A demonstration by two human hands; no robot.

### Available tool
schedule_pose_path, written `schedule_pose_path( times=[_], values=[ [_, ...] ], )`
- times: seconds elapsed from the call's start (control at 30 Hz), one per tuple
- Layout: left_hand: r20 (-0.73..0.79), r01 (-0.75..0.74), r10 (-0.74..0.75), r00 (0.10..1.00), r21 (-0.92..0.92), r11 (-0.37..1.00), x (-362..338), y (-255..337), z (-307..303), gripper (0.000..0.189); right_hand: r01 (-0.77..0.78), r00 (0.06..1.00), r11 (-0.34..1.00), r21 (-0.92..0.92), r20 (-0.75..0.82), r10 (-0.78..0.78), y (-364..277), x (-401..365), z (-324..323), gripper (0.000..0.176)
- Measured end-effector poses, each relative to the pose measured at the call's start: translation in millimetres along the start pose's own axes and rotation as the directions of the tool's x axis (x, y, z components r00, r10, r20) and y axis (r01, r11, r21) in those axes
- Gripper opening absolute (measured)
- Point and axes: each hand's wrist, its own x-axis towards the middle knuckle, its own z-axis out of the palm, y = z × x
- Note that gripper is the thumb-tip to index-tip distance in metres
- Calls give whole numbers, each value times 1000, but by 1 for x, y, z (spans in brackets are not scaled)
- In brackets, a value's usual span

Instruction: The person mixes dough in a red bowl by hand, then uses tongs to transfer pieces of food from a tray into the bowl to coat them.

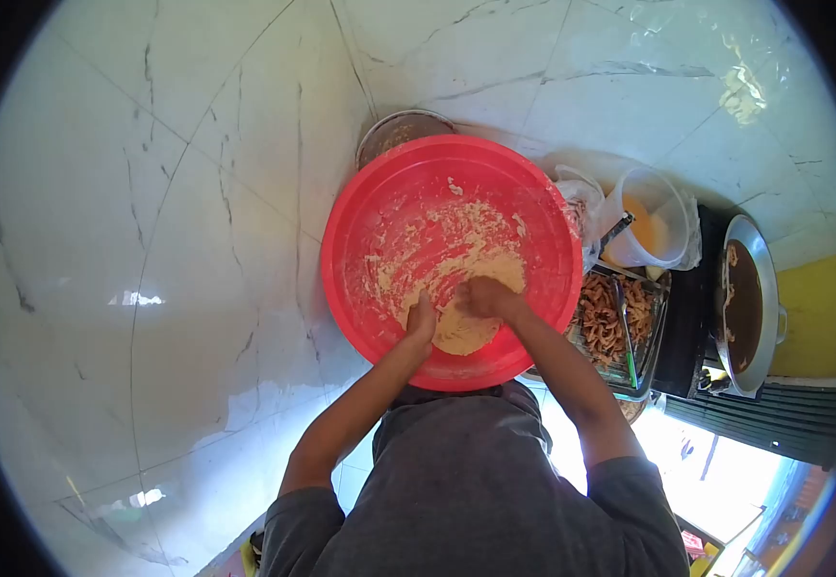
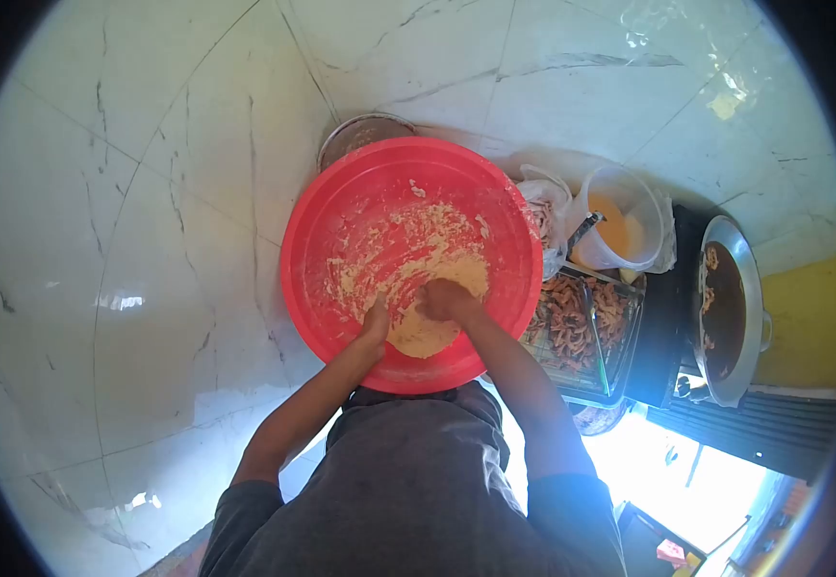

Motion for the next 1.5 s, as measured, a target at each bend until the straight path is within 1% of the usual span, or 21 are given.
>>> schedule_pose_path(
  times=[0.07,0.17,0.2,0.27,0.37,0.47,0.57,0.67,0.77,0.87,0.97,1.03,1.07,1.1,1.13,1.17,1.27,1.37,1.4,1.47,1.5],
  values=[
    [-40,65,-63,997,51,997,-3,1,7,57,82,992,981,-178,107,-64,3,6,21,47],
    [-19,69,-67,998,86,994,-13,13,7,62,284,954,956,-76,123,-274,20,20,51,48],
    [-39,56,-52,998,128,990,-10,17,5,61,147,968,989,29,199,-150,8,9,36,48],
    [-63,33,-23,998,163,986,-2,19,1,59,-159,922,969,189,380,78,-29,-23,-21,49],
    [-36,-10,12,999,71,997,13,12,-2,56,-169,954,961,219,282,103,-11,-22,-38,49],
    [127,184,-173,977,-83,979,9,14,9,58,-315,948,949,-1,-37,315,15,0,-29,44],
    [169,289,-262,950,-165,943,-9,18,34,54,-519,854,811,270,196,481,-10,-14,-18,44],
    [85,354,-349,933,-53,934,-30,28,53,55,-397,916,864,309,73,395,-13,7,20,43],
    [-31,173,-174,984,-15,985,-13,9,42,58,-358,933,882,306,75,352,-19,4,10,41],
    [-145,-8,61,988,343,939,-35,28,34,60,-266,964,776,572,135,231,-8,-6,-8,44],
    [-22,43,-37,999,490,871,-62,64,23,61,-95,974,927,362,227,11,-9,-23,-38,44],
    [-47,-74,114,992,510,857,-46,55,11,56,-201,979,973,113,61,195,1,-13,-31,44],
    [-57,-131,188,981,521,844,-34,46,7,54,-270,962,963,-6,-39,269,7,-9,-26,44],
    [-57,-42,63,996,313,949,-11,27,3,49,-334,942,938,92,22,334,3,-11,-24,44],
    [-30,63,-60,998,91,994,16,2,0,46,-398,917,899,185,92,387,-5,-13,-20,44],
    [24,176,-174,984,-132,975,29,-12,1,43,-462,887,845,269,167,431,-13,-15,-13,43],
    [152,438,-415,897,-177,882,-8,24,28,40,-377,924,882,284,48,380,-5,18,34,44],
    [6,255,-255,967,-69,965,-48,56,46,43,-373,925,802,467,121,360,-20,11,15,42],
    [-69,130,-128,989,27,991,-37,45,41,45,-294,951,805,516,72,301,-17,12,13,42],
    [-174,-102,147,974,245,964,-7,11,22,50,-126,983,790,601,-35,183,-4,11,6,43],
    [-130,-82,135,982,352,933,-16,21,20,50,-127,989,836,535,5,147,0,9,-3,43]
  ],
)
